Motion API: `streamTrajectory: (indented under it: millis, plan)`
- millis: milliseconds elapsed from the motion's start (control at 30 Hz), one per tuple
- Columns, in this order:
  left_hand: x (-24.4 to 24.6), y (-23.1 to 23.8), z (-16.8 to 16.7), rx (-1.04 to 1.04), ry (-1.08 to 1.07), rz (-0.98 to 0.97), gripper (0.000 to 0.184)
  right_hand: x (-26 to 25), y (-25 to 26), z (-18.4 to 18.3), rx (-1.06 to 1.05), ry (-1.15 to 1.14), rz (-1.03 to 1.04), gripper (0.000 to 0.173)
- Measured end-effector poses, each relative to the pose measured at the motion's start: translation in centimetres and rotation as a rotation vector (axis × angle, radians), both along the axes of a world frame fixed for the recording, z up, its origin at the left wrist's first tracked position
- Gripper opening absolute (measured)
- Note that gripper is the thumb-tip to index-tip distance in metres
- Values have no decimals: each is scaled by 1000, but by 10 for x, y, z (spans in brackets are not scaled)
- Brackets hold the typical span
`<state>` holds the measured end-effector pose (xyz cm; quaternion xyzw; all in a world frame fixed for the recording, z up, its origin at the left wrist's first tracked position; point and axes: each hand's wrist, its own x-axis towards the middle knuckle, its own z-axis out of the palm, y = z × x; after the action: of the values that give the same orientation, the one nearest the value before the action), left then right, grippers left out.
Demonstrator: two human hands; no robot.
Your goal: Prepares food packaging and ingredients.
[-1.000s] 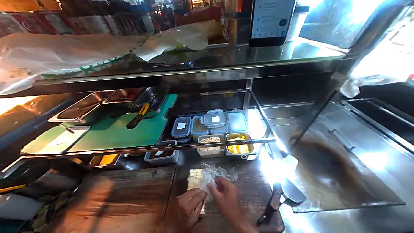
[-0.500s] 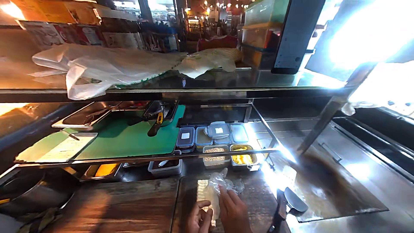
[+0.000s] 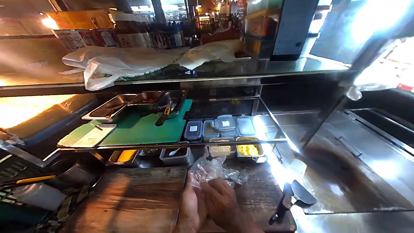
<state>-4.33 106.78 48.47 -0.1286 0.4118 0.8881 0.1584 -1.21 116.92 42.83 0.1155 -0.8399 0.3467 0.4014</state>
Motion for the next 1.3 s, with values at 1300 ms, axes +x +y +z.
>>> streamTrajectory:
  millis: [1300]
  plan:
    - [12, 71, -11, 10, 109, 58, 55, 41, 68, -16, -161, -98, 277, 20]
